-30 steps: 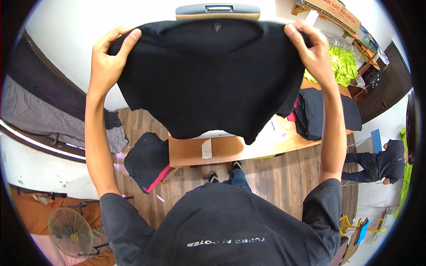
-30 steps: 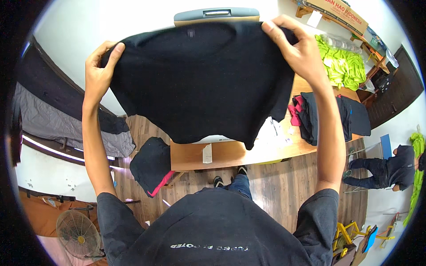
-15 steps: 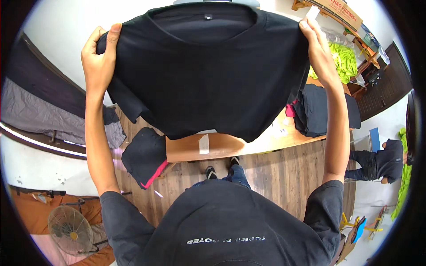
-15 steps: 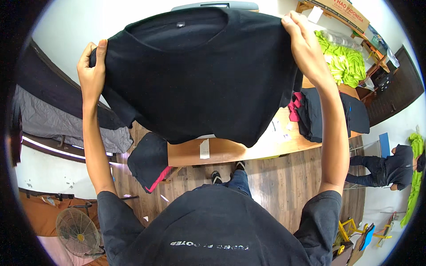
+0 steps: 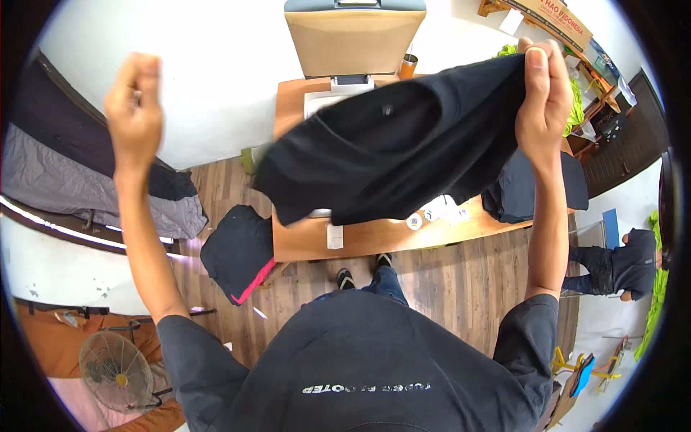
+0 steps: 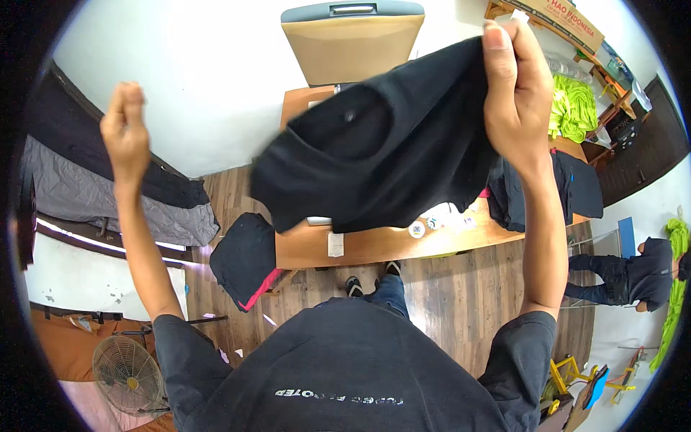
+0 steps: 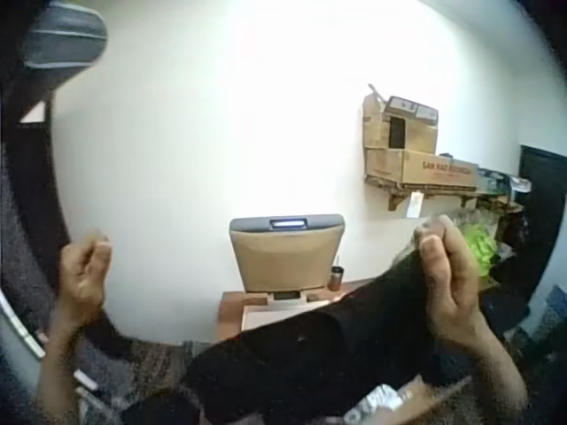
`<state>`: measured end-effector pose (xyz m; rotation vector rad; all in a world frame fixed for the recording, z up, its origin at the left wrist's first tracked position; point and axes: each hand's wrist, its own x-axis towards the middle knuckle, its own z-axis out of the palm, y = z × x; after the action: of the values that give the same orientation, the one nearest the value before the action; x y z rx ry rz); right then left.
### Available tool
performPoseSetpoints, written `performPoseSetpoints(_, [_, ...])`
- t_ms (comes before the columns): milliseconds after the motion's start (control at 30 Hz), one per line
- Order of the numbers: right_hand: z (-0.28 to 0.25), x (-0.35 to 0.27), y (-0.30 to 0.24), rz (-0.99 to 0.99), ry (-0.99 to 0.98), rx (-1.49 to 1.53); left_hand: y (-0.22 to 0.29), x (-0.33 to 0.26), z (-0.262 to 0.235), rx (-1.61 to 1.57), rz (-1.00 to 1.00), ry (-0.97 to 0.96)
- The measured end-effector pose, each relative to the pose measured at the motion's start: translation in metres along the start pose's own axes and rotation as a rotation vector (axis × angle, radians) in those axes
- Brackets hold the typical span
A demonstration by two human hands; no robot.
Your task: Preparing a t-shirt and applying a heat transfer design using a heat press.
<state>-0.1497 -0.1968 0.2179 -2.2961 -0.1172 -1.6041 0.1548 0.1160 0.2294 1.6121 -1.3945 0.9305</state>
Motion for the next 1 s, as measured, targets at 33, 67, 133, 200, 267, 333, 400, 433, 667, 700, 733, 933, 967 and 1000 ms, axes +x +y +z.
performPoseSetpoints(33, [0.0,0.007,-0.016,-0.018,-0.032,0.0,0.017,-0.008,0.007,-0.014,-0.026,-0.097])
performPoseSetpoints(67, [0.002,0.014,-0.03,-0.034,-0.066,-0.001,0.023,-0.014,0.023,-0.162,0.079,-0.125])
performPoseSetpoints(133, [0.014,0.035,-0.045,-0.25,0.013,-0.14,0.053,-0.037,0.043,-0.301,-0.123,-0.4])
performPoseSetpoints(200, [0.026,0.043,-0.059,-0.197,-0.014,0.005,0.067,-0.068,0.068,-0.52,-0.234,-0.52])
performPoseSetpoints(267, [0.037,0.048,-0.067,-0.141,-0.044,0.143,0.077,-0.114,0.097,-0.653,-0.339,-0.591])
performPoseSetpoints(333, [0.03,0.054,-0.068,-0.171,-0.066,0.153,0.108,-0.14,0.116,-0.838,-0.524,-0.668])
performPoseSetpoints(400, [0.021,0.056,-0.066,-0.127,-0.057,0.203,0.144,-0.175,0.133,-0.945,-0.509,-0.664])
performPoseSetpoints(433, [0.025,0.056,-0.066,-0.168,0.001,0.26,0.161,-0.176,0.136,-1.066,-0.533,-0.667])
performPoseSetpoints(667, [0.034,0.044,-0.082,-0.037,0.018,0.173,0.225,-0.184,0.129,-1.295,-0.568,-0.548])
performPoseSetpoints(700, [0.032,0.043,-0.079,-0.129,-0.002,0.064,0.226,-0.18,0.129,-1.215,-0.553,-0.481])
performPoseSetpoints(733, [0.03,0.042,-0.076,-0.221,-0.022,-0.045,0.222,-0.184,0.131,-1.059,-0.494,-0.458])
performPoseSetpoints(933, [0.031,0.034,-0.103,0.092,-0.137,-0.187,0.207,-0.231,0.149,-1.041,-0.916,-0.233])
performPoseSetpoints(967, [0.032,0.033,-0.107,0.366,-0.104,-0.22,0.202,-0.24,0.146,-1.027,-0.911,-0.2])
performPoseSetpoints(1000, [0.03,0.029,-0.099,0.202,-0.042,-0.135,0.195,-0.251,0.14,-1.015,-0.904,-0.17])
